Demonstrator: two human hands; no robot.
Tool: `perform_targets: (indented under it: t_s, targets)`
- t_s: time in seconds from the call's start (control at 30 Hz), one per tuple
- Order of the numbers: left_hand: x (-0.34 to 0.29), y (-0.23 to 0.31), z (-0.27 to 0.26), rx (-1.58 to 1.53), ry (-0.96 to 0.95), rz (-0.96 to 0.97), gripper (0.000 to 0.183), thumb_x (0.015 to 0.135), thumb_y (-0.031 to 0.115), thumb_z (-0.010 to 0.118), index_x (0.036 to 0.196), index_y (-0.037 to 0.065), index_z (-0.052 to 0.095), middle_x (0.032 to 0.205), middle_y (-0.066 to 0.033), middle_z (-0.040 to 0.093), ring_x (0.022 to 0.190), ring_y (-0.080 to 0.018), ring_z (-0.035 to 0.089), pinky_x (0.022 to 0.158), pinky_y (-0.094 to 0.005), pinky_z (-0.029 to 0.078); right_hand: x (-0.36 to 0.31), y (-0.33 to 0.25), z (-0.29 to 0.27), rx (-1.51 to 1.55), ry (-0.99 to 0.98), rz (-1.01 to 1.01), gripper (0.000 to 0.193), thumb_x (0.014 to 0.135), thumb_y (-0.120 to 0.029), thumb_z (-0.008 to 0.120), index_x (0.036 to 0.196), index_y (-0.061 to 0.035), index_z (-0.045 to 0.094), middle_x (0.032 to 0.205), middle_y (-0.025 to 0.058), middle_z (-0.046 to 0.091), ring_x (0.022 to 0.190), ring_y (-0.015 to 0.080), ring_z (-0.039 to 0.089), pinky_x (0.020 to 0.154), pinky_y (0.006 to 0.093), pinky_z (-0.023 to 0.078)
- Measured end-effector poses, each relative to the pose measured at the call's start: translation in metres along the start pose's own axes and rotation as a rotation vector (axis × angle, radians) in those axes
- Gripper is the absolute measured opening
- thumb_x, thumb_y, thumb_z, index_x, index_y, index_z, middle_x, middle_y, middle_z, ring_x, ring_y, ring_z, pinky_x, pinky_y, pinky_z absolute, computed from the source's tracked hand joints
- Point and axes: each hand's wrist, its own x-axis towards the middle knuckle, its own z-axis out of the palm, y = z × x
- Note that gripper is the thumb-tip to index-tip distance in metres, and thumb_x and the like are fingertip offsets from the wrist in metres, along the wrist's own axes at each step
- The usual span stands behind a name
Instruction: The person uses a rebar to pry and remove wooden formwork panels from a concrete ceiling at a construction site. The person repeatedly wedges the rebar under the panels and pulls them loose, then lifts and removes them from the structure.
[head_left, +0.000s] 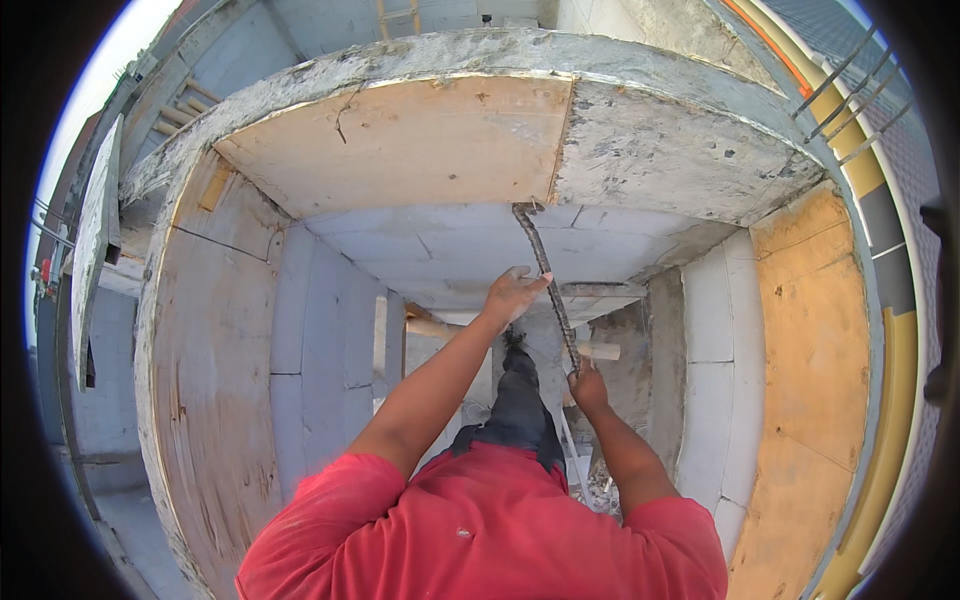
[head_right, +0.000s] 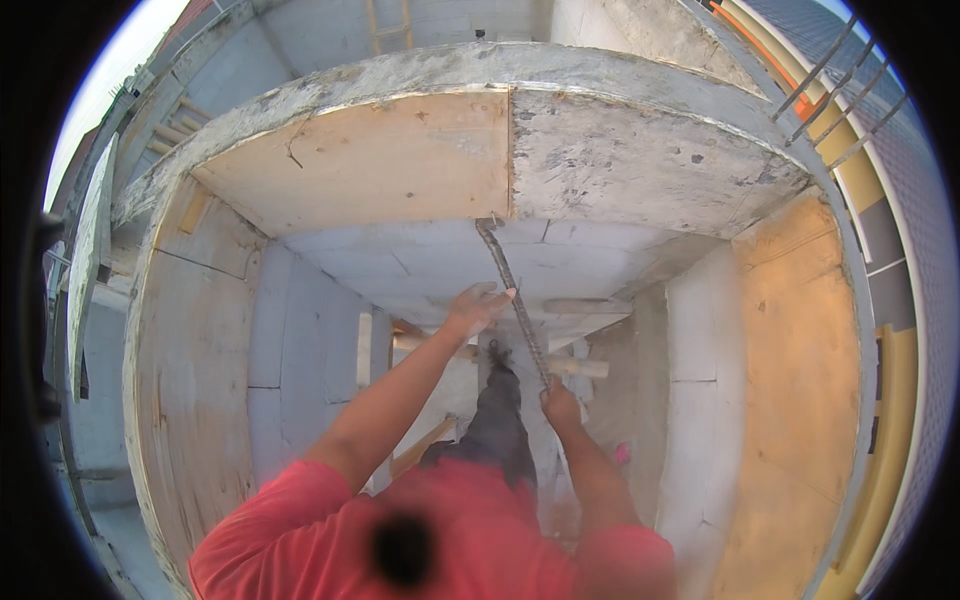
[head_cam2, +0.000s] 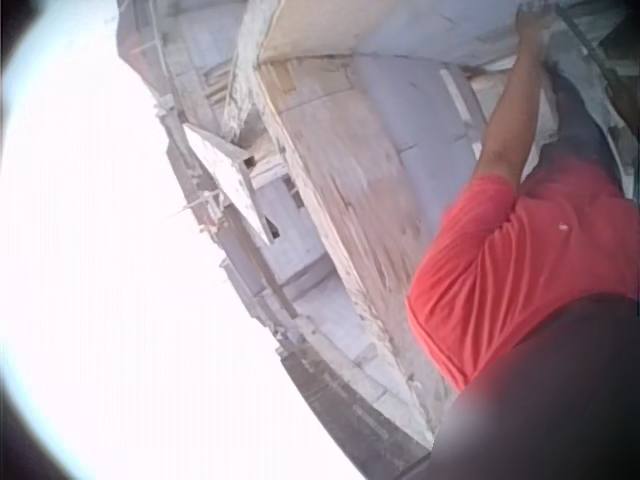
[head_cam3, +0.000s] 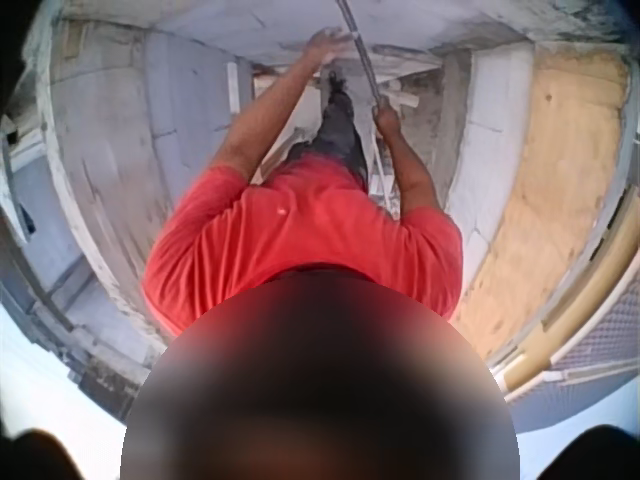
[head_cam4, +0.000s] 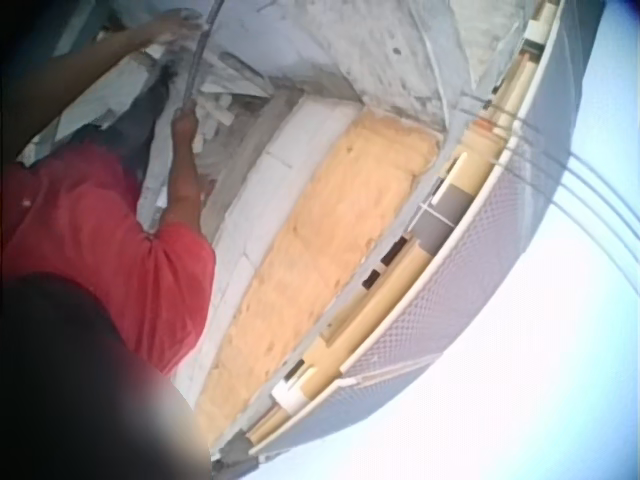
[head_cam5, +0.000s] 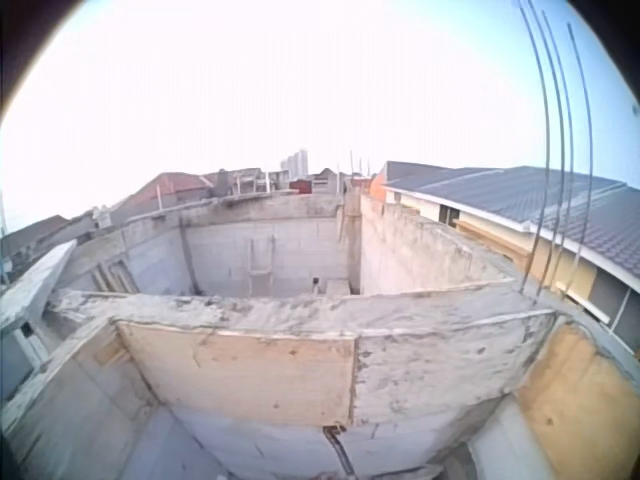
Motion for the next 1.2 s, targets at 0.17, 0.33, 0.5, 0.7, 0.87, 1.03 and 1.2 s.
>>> perform_targets:
  t_s: [0.17, 0.33, 0.5, 0.7, 0.87, 1.03, 1.2]
  targets:
    - [0.026, 0.015, 0.018, 0.058, 0.118, 0.102, 0.070, 0.086, 0.053, 0.064, 0.117, -0.009, 0.054, 0.101, -0.0235, 0.068, 0.094, -0.0365, 0.066, 0.085, -0.0386, 0.049, 0.017, 0.016, 0.020, 0.023, 0.062, -0.019, 0.039, 0.083, -0.019, 0.060, 0.115, -0.0005, 0.051, 0.080, 0.0270, 0.064, 0.075, 0.0453, 0.063, 0.069, 0.0547, 0.050]
    - [0.040, 0.021, 0.022, 0.334, 0.165, 0.173, 0.045, 0.092, 0.038, 0.061, 0.096, -0.006, 0.055, 0.080, -0.0235, 0.066, 0.075, -0.0380, 0.065, 0.069, -0.0431, 0.051, 0.052, 0.036, 0.042, -0.054, 0.044, 0.058, 0.031, 0.084, -0.023, 0.059, 0.110, -0.0055, 0.057, 0.088, 0.0225, 0.067, 0.084, 0.0425, 0.065, 0.075, 0.0517, 0.051]
    - [0.052, 0.009, 0.030, 0.310, 0.207, 0.225, 0.042, 0.092, 0.033, 0.062, 0.098, -0.008, 0.054, 0.079, -0.0258, 0.065, 0.078, -0.0407, 0.065, 0.072, -0.0453, 0.051, 0.099, 0.054, 0.052, 0.049, 0.106, 0.044, 0.029, 0.082, -0.022, 0.062, 0.106, -0.0069, 0.059, 0.086, 0.0225, 0.066, 0.084, 0.0411, 0.065, 0.076, 0.0518, 0.051]
    - [0.049, 0.015, 0.029, 0.419, 0.201, 0.153, 0.040, 0.095, 0.033, 0.057, 0.104, -0.005, 0.052, 0.077, -0.0174, 0.067, 0.077, -0.0287, 0.067, 0.072, -0.0385, 0.051, 0.085, 0.028, 0.027, 0.180, 0.034, 0.077, 0.023, 0.077, -0.016, 0.063, 0.098, -0.0061, 0.060, 0.073, 0.0202, 0.064, 0.076, 0.0407, 0.064, 0.071, 0.0498, 0.049]
    - [0.024, 0.033, 0.010, 0.030, -0.138, 0.008, 0.041, 0.098, 0.037, 0.052, 0.112, -0.001, 0.048, 0.082, -0.0100, 0.068, 0.084, -0.0244, 0.067, 0.077, -0.0372, 0.050, 0.000, 0.005, -0.032, 0.790, -0.612, 0.183, 0.015, 0.083, -0.016, 0.064, 0.083, -0.0017, 0.063, 0.058, 0.0029, 0.055, 0.043, 0.0124, 0.051, 0.042, 0.0294, 0.042]
    - [0.017, 0.039, 0.013, -0.301, -0.258, -0.092, 0.039, 0.099, 0.036, 0.052, 0.106, -0.003, 0.049, 0.079, -0.0082, 0.069, 0.079, -0.0174, 0.066, 0.076, -0.0329, 0.051, -0.042, 0.003, -0.046, 0.990, -0.639, 0.447, 0.022, 0.086, -0.012, 0.062, 0.066, -0.0060, 0.054, 0.049, -0.0015, 0.043, 0.040, 0.0075, 0.041, 0.035, 0.0268, 0.026]
    - [0.021, 0.034, 0.007, -0.074, -0.154, -0.084, 0.039, 0.098, 0.035, 0.052, 0.109, -0.003, 0.048, 0.079, -0.0122, 0.069, 0.082, -0.0206, 0.068, 0.075, -0.0362, 0.051, -0.032, -0.027, 0.018, 0.673, -0.326, 0.219, 0.032, 0.086, -0.024, 0.061, 0.063, -0.0018, 0.058, 0.053, 0.0086, 0.055, 0.047, 0.0200, 0.052, 0.049, 0.0373, 0.040]
